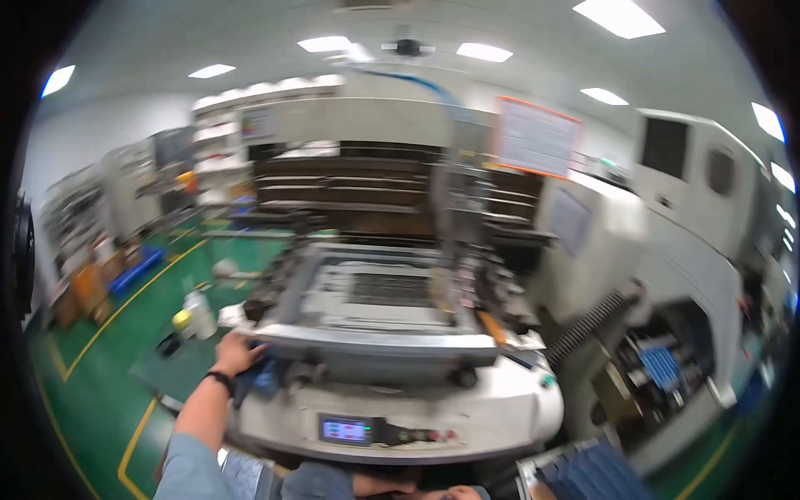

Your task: The person picks up a circuit board from a stack, places it onto the machine bed, and presses buttons on the control panel. After the machine prints, the person removes the circuit board and slides it into the slot of a nearby machine, repeating the process.

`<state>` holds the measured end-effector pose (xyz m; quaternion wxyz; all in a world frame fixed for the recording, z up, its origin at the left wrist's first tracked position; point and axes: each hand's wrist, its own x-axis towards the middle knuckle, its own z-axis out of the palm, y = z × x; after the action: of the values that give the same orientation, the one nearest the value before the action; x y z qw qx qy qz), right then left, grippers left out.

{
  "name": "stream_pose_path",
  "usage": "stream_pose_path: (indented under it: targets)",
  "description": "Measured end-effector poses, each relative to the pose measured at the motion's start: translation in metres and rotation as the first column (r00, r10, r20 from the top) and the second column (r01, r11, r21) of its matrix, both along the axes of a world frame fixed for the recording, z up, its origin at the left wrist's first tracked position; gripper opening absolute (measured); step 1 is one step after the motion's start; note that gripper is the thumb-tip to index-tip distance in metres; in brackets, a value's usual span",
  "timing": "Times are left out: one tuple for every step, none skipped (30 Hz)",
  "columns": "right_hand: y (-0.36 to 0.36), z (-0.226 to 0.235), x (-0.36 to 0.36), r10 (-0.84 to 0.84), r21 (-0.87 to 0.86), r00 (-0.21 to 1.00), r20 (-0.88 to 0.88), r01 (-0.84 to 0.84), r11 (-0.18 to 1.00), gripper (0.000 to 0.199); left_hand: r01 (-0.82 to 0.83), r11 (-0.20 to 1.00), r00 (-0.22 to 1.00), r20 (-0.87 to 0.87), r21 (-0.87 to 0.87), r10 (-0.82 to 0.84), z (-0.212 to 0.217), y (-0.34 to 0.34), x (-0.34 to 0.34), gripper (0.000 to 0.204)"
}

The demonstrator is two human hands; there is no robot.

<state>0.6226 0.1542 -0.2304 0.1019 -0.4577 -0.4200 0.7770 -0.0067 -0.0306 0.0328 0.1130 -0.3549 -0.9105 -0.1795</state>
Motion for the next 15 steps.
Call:
stream_pose_path:
  targets:
    - [0.001,0.006,-0.001,-0.037,0.019,0.998,0.043,0.037,0.999,0.018,-0.076,0.997,0.997,0.02,0.014,0.076,-0.02,-0.009,-0.023,0.062]
    - [0.005,0.006,0.002,-0.12,0.044,0.989,0.088,0.116,0.992,0.022,-0.086,0.996,0.993,0.08,0.008,0.085,-0.007,-0.007,-0.016,0.07]
    - [0.007,0.002,0.001,-0.097,0.051,0.993,0.062,0.094,0.994,0.024,-0.105,0.994,0.989,0.098,-0.019,0.107,-0.003,-0.01,-0.017,0.076]
    - [0.007,-0.005,0.005,-0.086,0.056,0.996,0.034,0.084,0.995,0.026,-0.14,0.988,0.984,0.107,-0.061,0.145,0.006,-0.017,-0.014,0.078]
    - [0.014,-0.015,0.01,-0.027,0.041,0.999,0.041,0.025,0.999,0.026,-0.147,0.986,0.967,0.2,-0.081,0.16,0.015,-0.026,-0.013,0.078]
    - [0.017,-0.015,0.01,0.002,0.042,0.998,0.057,-0.004,0.999,0.026,-0.154,0.983,0.942,0.286,-0.102,0.177,0.019,-0.037,-0.015,0.078]
    - [0.016,-0.017,0.006,-0.009,0.022,1.0,0.03,0.008,1.0,0.026,-0.174,0.982,0.924,0.334,-0.066,0.187,0.019,-0.048,-0.02,0.072]
    - [0.016,-0.017,0.004,-0.026,0.001,1.0,0.001,0.026,1.0,0.027,-0.193,0.979,0.918,0.34,-0.067,0.204,0.012,-0.058,-0.025,0.072]
    - [0.019,-0.016,0.005,-0.045,-0.033,0.999,-0.01,0.044,0.998,0.026,-0.202,0.978,0.909,0.38,0.043,0.171,0.001,-0.066,-0.034,0.067]
    - [0.022,-0.014,0.003,-0.032,-0.033,0.999,-0.008,0.032,0.999,0.026,-0.211,0.966,0.901,0.413,0.152,0.132,-0.004,-0.073,-0.039,0.063]
    - [0.024,-0.013,0.0,-0.051,-0.058,0.999,-0.003,0.051,0.997,0.026,-0.223,0.929,0.902,0.424,0.295,0.082,-0.007,-0.076,-0.044,0.056]
    - [0.025,-0.012,-0.004,-0.071,-0.082,0.997,0.002,0.071,0.994,0.025,-0.232,0.927,0.902,0.423,0.294,0.092,-0.01,-0.08,-0.05,0.056]
    - [0.023,-0.013,-0.002,-0.078,-0.083,0.997,0.006,0.078,0.994,0.025,-0.244,0.885,0.907,0.416,0.397,0.063,0.006,-0.072,-0.046,0.054]
    - [0.023,-0.014,-0.002,-0.088,-0.083,0.996,0.023,0.09,0.992,0.025,-0.261,0.829,0.913,0.406,0.494,0.046,0.017,-0.071,-0.041,0.051]
    - [0.023,-0.014,-0.001,-0.099,-0.083,0.994,0.039,0.102,0.991,0.024,-0.213,0.742,0.936,0.35,0.635,-0.032,0.015,-0.069,-0.044,0.047]
